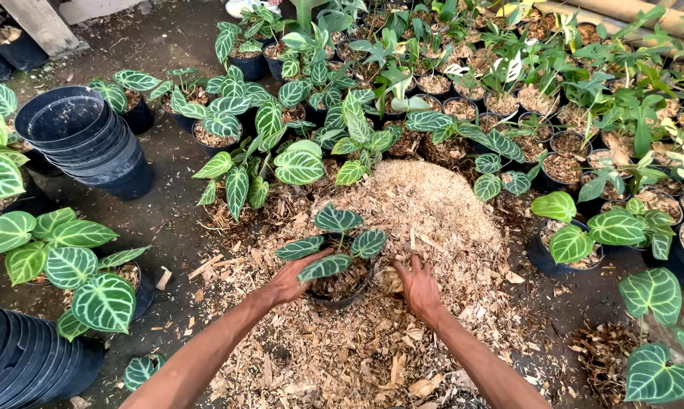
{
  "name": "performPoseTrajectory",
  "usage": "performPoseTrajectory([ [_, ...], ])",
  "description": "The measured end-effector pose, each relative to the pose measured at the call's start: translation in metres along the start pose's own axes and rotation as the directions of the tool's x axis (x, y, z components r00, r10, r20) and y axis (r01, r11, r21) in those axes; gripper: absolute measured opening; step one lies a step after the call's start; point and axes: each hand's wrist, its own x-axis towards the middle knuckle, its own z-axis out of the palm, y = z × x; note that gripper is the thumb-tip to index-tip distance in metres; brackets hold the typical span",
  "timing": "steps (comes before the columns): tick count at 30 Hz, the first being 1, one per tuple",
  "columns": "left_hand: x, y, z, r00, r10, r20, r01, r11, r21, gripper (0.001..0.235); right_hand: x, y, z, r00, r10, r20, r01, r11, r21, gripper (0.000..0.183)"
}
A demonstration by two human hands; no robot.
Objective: The person puts wood shavings into a black plastic pot, places a plant inside, and fills the pot with more shavings by hand.
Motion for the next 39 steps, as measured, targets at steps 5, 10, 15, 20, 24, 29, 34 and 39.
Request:
performPoseTrajectory([
  [5, 0.008, 0.007, -0.008, 0.992, -0.122, -0.044, 0.115, 0.985, -0.126, 0.077, 0.0, -0.018, -0.056, 0.963, 0.187, 0.196, -0.249, 0.894, 0.372, 0.07],
  [10, 0.005, 0.013, -0.012, 0.988, -0.151, -0.024, 0.15, 0.987, -0.057, 0.076, 0.028, -0.022, -0.07, 0.885, 0.237, 0.399, -0.463, 0.52, 0.718, 0.093],
  [15, -0.004, 0.016, -0.007, 0.991, -0.13, -0.029, 0.128, 0.989, -0.071, 0.077, 0.057, -0.027, -0.1, 0.797, 0.229, 0.558, -0.603, 0.322, 0.729, 0.099],
  [20, -0.006, 0.013, -0.004, 0.966, -0.26, -0.015, 0.256, 0.958, -0.127, 0.078, 0.057, -0.069, -0.134, 0.826, 0.154, 0.542, -0.553, 0.408, 0.727, 0.104],
  [24, -0.003, 0.006, -0.002, 0.961, -0.275, -0.029, 0.272, 0.958, -0.092, 0.078, 0.052, -0.081, -0.145, 0.874, 0.15, 0.463, -0.474, 0.472, 0.743, 0.112],
  [29, 0.006, -0.009, 0.005, 0.979, -0.19, -0.077, 0.183, 0.979, -0.089, 0.077, 0.04, -0.091, -0.146, 0.888, 0.063, 0.456, -0.413, 0.546, 0.729, 0.119],
  [34, 0.0, -0.002, 0.0, 0.969, -0.232, -0.085, 0.212, 0.958, -0.191, 0.079, 0.015, -0.101, -0.149, 0.925, 0.013, 0.38, -0.267, 0.734, 0.624, 0.099],
  [39, 0.007, -0.015, 0.003, 0.975, -0.206, -0.087, 0.182, 0.958, -0.224, 0.08, -0.02, -0.133, -0.167, 0.932, 0.057, 0.357, -0.261, 0.789, 0.556, 0.066],
])
